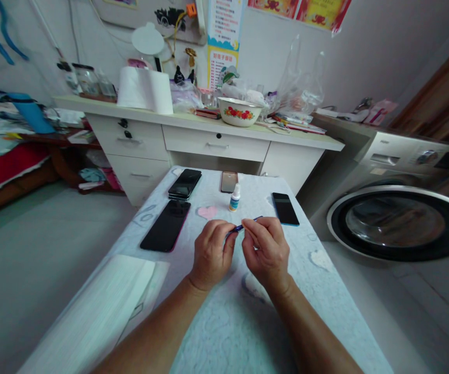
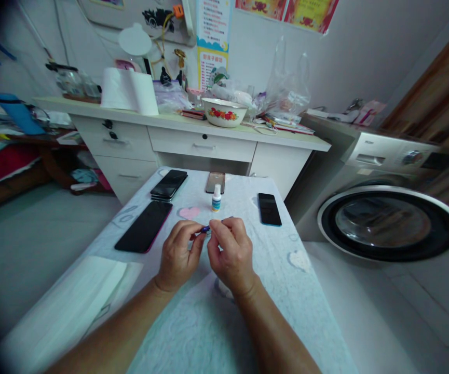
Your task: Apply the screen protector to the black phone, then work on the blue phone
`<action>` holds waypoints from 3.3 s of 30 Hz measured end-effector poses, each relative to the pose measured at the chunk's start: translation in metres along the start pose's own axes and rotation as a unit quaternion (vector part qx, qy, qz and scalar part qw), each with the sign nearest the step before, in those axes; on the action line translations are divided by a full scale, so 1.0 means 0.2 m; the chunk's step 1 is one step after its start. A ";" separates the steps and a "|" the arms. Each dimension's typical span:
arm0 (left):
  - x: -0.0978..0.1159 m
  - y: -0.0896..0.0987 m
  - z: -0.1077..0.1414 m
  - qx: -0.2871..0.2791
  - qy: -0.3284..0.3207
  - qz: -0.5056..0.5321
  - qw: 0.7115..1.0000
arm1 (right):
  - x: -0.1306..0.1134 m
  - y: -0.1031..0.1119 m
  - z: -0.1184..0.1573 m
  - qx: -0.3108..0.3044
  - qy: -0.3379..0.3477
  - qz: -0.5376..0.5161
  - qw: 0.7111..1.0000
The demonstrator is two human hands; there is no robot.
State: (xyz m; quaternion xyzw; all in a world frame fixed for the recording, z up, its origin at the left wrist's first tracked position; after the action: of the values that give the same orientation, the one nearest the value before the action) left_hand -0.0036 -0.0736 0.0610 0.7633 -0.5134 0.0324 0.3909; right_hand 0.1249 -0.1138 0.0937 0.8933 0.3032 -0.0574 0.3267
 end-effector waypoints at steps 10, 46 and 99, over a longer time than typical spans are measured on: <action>0.00 0.00 0.00 0.007 0.001 0.004 1.000 | -0.02 -0.02 0.00 0.004 0.002 -0.006 1.000; -0.01 -0.03 0.01 0.016 -0.017 -0.017 1.000 | 0.04 0.00 0.00 0.024 -0.029 -0.021 0.999; -0.01 -0.03 0.01 0.020 -0.014 -0.018 1.000 | 0.07 0.00 0.00 0.043 -0.052 -0.010 0.998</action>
State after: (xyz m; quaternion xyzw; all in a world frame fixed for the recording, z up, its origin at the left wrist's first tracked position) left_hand 0.0000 -0.0726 0.0567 0.7803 -0.5043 0.0247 0.3692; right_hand 0.1356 -0.1069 0.0908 0.8993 0.2917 -0.1203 0.3029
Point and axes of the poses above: each hand's wrist, its own z-axis away from the middle knuckle, its own y-axis out of the back of the hand, x = y × z, the point moved 1 cm from there along -z, towards the middle knuckle, and after that the axes turned 10 degrees about -x, right-handed, at the moved point
